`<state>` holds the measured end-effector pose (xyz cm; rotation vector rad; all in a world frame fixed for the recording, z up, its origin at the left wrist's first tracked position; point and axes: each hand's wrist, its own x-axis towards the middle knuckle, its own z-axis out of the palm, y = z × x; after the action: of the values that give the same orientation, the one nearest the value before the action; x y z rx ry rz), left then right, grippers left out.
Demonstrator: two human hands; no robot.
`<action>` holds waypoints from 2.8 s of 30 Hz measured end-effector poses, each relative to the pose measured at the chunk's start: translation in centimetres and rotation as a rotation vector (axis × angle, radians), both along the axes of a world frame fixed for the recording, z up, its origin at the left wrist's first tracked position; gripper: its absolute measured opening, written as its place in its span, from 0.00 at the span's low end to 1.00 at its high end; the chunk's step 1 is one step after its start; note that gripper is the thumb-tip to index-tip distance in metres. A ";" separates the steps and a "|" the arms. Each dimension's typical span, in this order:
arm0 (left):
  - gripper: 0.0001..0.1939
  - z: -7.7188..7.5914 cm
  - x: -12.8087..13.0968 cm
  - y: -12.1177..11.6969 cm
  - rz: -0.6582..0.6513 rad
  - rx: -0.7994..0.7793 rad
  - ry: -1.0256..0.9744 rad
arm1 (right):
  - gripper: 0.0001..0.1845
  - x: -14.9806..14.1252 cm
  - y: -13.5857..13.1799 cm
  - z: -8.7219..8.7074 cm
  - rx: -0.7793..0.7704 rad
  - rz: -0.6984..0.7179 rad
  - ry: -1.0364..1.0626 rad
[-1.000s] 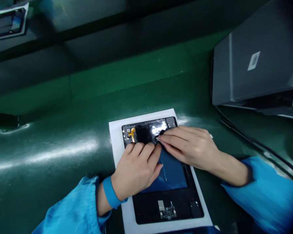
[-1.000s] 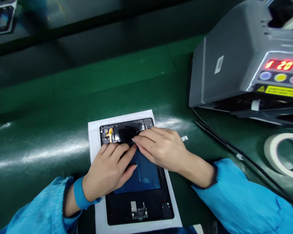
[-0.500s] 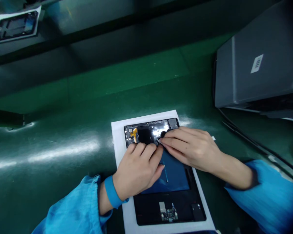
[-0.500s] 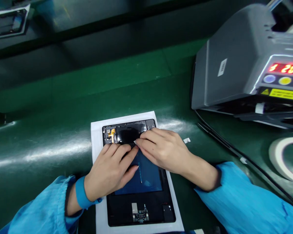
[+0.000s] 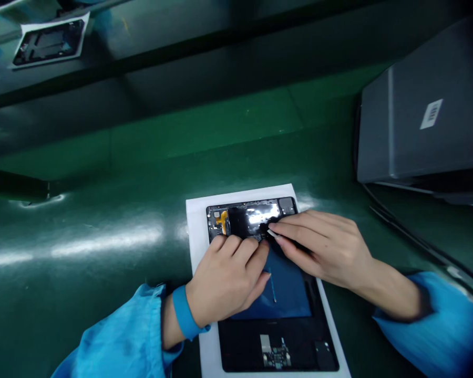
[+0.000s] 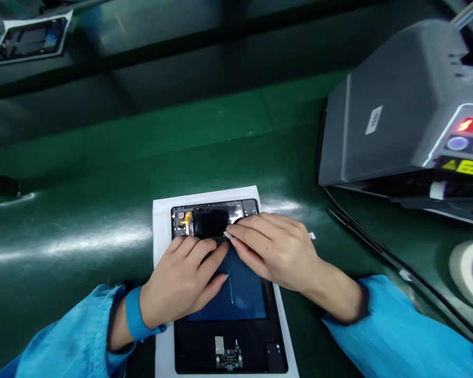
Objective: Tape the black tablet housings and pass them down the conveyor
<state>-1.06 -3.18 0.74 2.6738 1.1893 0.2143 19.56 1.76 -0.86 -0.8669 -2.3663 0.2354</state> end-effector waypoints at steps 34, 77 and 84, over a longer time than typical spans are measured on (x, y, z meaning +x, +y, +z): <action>0.11 1.1 5.6 5.4 0.129 -0.001 -0.017 | 0.12 5.1 1.9 0.3 -0.149 0.057 -0.090; 0.10 -0.7 4.1 5.1 0.121 -0.087 -0.139 | 0.14 4.1 0.1 0.0 0.040 0.123 -0.252; 0.10 -0.8 4.0 5.3 0.102 -0.089 -0.157 | 0.15 4.1 0.2 0.0 -0.111 0.113 -0.185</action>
<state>2.89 2.08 -0.03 2.4723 1.2561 0.3702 23.64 1.96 -0.85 -0.8389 -2.5991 0.3484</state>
